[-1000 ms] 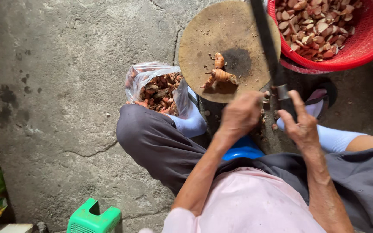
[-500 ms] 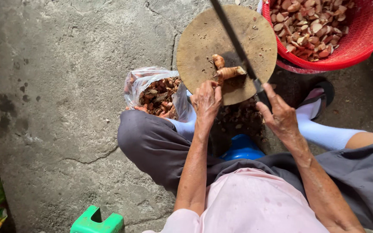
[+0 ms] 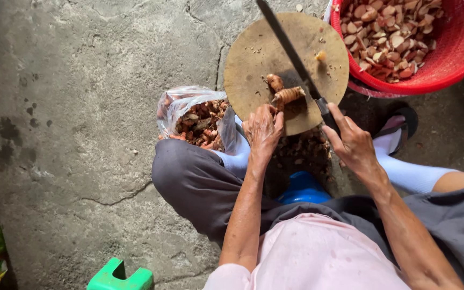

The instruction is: The person sits on a low stool and uses a large knife to chop brown root vegetables on a round wooden board. Chopped pieces are pushed into a red basket, while peels and trimmings fall onto the floor or into a plastic bag.

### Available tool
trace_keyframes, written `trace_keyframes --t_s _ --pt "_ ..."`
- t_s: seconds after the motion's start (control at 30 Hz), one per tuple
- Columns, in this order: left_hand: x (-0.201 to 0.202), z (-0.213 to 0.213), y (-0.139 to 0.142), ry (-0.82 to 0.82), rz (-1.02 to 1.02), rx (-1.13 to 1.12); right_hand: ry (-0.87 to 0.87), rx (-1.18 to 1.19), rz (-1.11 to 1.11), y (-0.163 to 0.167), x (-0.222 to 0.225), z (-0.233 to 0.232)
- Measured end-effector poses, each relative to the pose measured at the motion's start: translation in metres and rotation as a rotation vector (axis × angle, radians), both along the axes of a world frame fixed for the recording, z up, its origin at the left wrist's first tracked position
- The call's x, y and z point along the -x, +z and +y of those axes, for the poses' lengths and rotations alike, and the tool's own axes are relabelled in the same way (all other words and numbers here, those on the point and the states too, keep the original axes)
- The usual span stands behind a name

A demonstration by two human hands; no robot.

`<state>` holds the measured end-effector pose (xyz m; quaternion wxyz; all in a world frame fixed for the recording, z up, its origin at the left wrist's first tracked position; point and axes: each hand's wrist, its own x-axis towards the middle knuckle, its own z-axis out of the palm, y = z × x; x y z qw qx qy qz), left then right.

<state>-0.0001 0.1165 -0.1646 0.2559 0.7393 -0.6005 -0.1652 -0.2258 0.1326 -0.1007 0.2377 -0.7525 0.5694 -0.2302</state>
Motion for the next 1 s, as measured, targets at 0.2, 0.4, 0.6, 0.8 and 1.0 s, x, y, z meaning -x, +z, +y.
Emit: trace_keyframes --t_s 0.2,0.4,0.6,0.8,1.0 --pt "0.002 0.002 0.001 0.008 0.039 -0.015 -0.012 0.053 -0.021 0.002 -0.008 0.010" --pt "0.002 0.003 0.007 -0.005 0.027 -0.018 0.005 -0.117 0.061 -0.009 -0.011 -0.002" --pt "0.008 0.005 0.003 0.013 0.022 0.028 -0.011 0.082 -0.045 0.007 -0.004 0.013" --pt "0.008 0.001 0.006 -0.009 0.000 0.028 -0.032 -0.139 0.108 -0.012 -0.018 0.005" --pt "0.006 0.001 0.008 -0.033 0.032 0.029 -0.019 -0.049 -0.017 -0.007 -0.010 0.004"
